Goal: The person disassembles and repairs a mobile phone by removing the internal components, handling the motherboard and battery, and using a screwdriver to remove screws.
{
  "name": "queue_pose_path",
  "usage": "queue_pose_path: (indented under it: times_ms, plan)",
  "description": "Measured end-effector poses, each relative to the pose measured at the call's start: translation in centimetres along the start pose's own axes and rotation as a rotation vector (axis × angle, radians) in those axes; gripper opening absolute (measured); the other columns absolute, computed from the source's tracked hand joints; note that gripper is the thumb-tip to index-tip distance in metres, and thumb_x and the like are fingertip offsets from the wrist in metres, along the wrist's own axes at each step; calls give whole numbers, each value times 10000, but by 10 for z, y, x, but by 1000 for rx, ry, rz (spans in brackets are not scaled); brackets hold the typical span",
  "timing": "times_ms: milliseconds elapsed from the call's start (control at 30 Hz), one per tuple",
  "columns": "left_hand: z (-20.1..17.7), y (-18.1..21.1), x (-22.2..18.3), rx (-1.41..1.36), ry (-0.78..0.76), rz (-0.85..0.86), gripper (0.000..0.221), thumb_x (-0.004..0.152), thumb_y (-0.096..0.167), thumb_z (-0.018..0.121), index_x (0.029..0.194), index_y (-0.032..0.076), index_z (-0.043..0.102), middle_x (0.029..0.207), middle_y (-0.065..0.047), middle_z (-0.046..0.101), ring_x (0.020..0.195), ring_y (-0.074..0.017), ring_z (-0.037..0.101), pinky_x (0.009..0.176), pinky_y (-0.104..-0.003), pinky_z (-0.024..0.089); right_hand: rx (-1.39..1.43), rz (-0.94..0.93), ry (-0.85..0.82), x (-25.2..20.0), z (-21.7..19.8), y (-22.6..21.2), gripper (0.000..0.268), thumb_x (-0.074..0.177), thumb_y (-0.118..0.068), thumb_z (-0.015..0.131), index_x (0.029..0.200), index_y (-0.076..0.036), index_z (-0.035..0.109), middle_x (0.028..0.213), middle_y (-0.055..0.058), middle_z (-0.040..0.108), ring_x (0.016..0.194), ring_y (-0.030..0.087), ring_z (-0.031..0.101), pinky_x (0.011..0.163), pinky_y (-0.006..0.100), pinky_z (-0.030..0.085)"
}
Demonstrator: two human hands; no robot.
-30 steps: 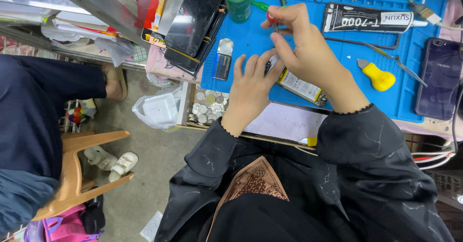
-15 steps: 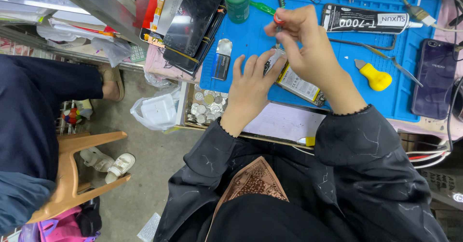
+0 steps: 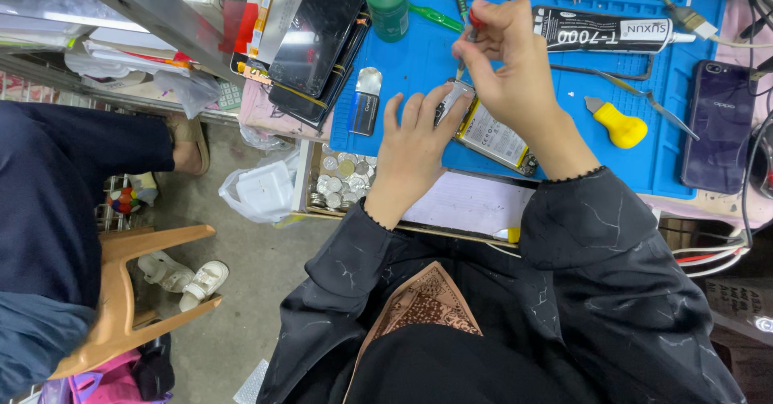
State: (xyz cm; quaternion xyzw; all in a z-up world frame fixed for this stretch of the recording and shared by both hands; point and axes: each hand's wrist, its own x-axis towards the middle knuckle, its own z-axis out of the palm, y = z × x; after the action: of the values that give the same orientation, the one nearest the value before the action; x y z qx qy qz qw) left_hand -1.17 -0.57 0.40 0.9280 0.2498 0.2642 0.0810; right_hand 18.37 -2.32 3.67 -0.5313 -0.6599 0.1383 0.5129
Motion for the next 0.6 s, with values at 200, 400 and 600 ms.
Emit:
queue_pose_path:
  times_ms: [200,400,600]
  plan:
    - [1,-1,-2,2,-9,-3,858,702,18,784,1493,176,493,1457,-58,479,1283,-277,483,1158,-560,322,31,-6,-97,-1,-6,-4,421,1135,86,637,1426,-19,351,1190,173,651,1101,223,728,966,324,619]
    - [2,-1,-1,17,6,4,843,727,12,784,1497,182,486,1474,-51,481,1300,-270,482,1171,-552,322,-19,35,-7,-8,1,2,455,1097,83,663,1429,-47,380,1096,141,696,1029,199,754,910,319,631]
    - [-3,0,-1,-14,-10,5,954,634,81,853,1502,182,469,1460,-63,479,1282,-292,476,1147,-562,317,40,-13,109,-18,9,14,523,1111,109,668,1473,-74,338,1156,197,693,1009,232,729,922,324,632]
